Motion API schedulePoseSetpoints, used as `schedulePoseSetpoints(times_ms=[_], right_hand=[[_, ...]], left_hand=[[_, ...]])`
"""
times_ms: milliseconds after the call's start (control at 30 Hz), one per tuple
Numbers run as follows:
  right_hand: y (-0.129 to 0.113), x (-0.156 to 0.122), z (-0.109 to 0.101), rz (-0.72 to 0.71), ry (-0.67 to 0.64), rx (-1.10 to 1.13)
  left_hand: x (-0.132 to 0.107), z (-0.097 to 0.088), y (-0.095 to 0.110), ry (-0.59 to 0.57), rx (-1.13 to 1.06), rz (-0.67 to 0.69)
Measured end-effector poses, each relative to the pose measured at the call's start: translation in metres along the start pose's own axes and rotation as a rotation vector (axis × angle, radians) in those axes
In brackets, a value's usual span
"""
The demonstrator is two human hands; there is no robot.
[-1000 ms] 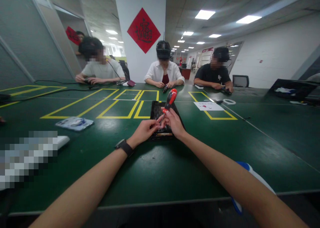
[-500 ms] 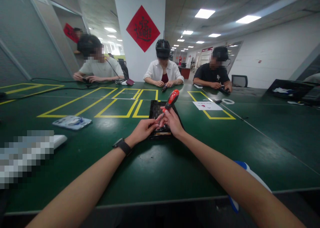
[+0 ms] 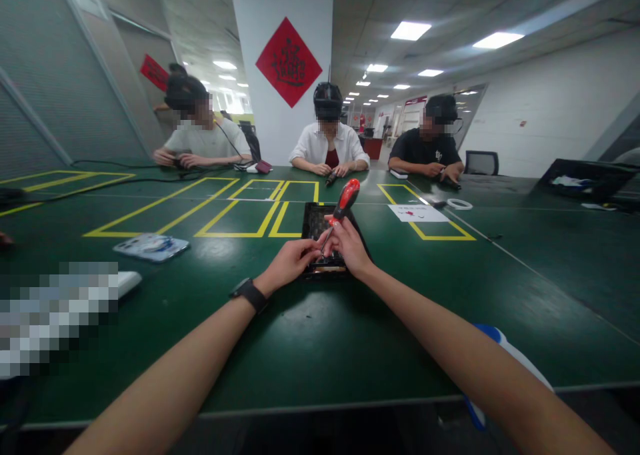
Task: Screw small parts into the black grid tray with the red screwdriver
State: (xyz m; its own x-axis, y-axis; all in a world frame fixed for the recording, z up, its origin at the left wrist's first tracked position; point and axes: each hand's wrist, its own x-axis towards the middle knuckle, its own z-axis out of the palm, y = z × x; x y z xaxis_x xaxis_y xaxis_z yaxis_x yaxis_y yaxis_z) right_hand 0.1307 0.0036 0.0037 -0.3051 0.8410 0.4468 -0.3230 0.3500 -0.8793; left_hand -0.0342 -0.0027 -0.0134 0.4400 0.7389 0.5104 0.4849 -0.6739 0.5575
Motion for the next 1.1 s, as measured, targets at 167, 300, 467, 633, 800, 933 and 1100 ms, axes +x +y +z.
schedulePoseSetpoints(times_ms=[167,300,467,633,800,933,1100], right_hand=[[0.000,0.000,0.001,-0.026,-0.012,-0.006],[-0.001,-0.001,0.001,-0.020,-0.028,-0.015],[0.002,0.000,0.000,-0.004,-0.040,-0.012],[0.001,0.001,0.000,0.010,-0.043,-0.020],[0.002,-0.001,0.001,0.026,-0.036,-0.022],[0.005,0.005,0.002,0.033,0.026,0.030],[-0.018,0.037,-0.021,0.077,0.361,-0.171]], left_hand=[[0.001,0.003,0.004,0.031,-0.120,-0.102],[0.000,0.003,0.003,0.043,-0.154,-0.147],[0.000,-0.001,0.003,0.001,-0.202,-0.119],[0.001,0.004,0.002,0.053,-0.209,-0.181],[0.000,0.002,0.000,0.024,-0.108,-0.133],[0.008,0.001,-0.010,0.039,-0.019,-0.100],[0.028,0.009,-0.046,0.380,0.013,-0.299]])
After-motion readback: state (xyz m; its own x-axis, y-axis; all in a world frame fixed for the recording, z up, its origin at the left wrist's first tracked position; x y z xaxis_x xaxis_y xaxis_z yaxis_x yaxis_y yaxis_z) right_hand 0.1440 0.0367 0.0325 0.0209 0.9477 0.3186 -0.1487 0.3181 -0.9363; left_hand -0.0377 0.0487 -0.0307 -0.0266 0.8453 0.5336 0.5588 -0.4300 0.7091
